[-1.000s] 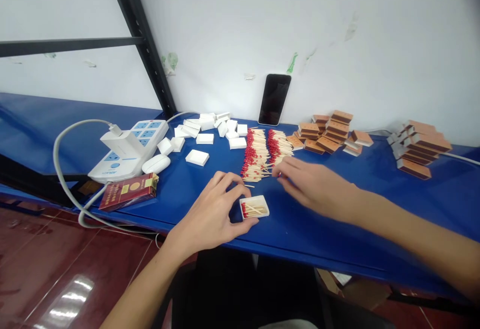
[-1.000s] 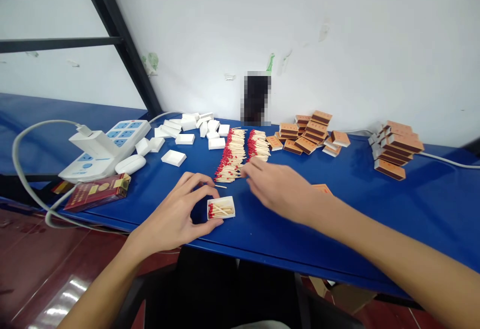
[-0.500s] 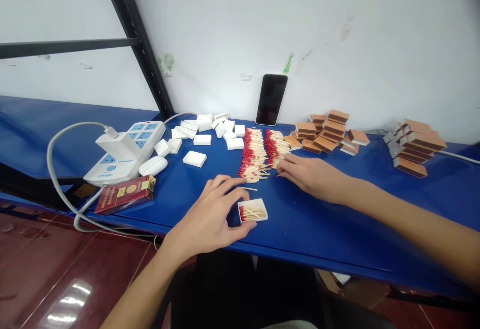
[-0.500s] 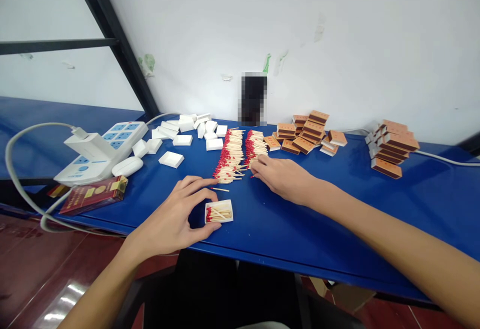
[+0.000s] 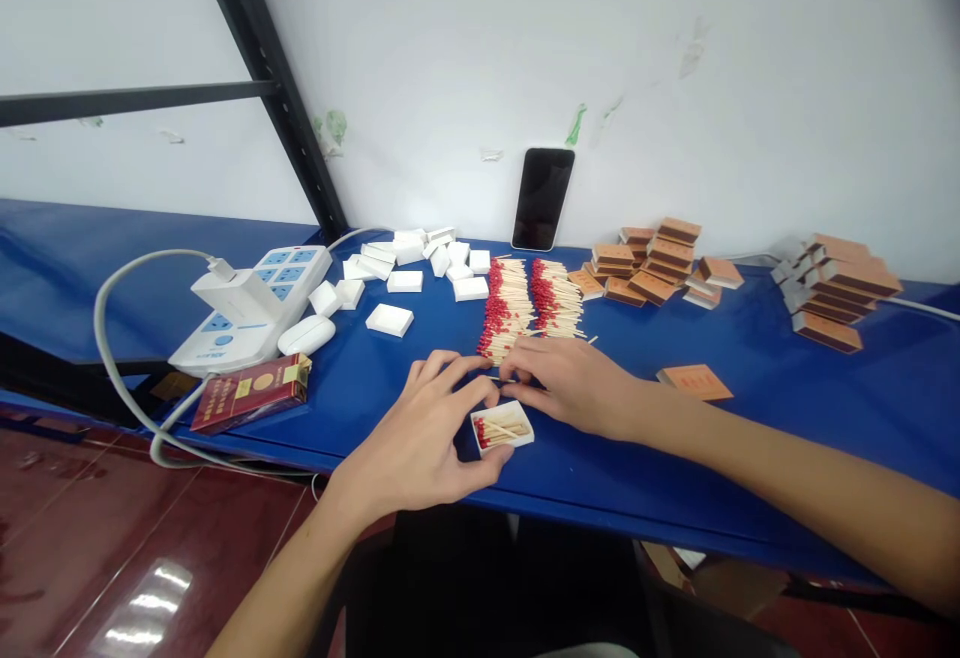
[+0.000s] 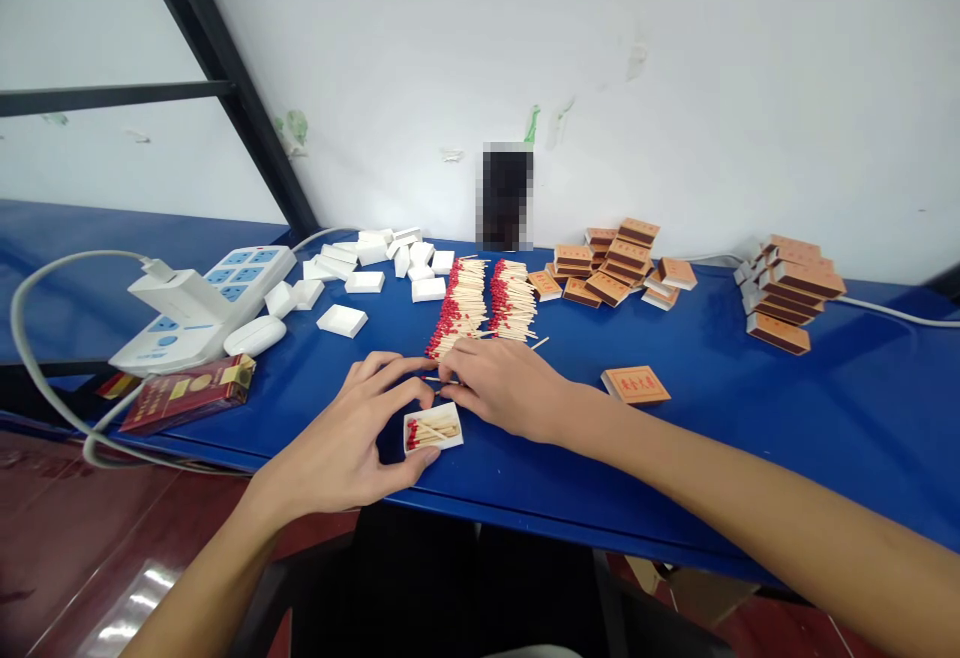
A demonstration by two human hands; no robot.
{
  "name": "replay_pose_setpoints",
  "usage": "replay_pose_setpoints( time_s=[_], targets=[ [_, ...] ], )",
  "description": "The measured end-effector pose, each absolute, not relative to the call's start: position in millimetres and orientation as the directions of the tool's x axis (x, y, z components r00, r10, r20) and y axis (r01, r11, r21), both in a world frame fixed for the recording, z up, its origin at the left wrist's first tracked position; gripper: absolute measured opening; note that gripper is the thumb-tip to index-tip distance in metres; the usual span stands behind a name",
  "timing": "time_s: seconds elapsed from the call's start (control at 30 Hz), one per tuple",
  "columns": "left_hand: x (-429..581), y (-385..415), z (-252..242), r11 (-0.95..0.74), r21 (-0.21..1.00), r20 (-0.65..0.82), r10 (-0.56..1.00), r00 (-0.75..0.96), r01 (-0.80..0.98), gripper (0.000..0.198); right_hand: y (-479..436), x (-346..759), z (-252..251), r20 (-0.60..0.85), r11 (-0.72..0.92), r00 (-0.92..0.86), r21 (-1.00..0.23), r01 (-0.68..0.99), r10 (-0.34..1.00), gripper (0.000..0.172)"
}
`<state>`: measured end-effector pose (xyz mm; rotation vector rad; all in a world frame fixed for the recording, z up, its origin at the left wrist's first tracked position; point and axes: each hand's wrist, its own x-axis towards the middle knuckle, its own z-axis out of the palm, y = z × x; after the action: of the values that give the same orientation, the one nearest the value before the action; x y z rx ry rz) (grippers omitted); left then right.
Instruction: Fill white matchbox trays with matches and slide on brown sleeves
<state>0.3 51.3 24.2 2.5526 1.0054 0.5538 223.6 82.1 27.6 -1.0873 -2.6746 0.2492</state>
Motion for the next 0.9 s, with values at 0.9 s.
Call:
replay_pose_setpoints(
  time_s=[0.9],
  targets=[
    [-2,45,26,-0.666,0.408,0.213,0.735,0.644,0.625,0.027,93,220,35,0.098,0.673,-0.674,-0.250,0.696,0.733,0.019]
  ],
)
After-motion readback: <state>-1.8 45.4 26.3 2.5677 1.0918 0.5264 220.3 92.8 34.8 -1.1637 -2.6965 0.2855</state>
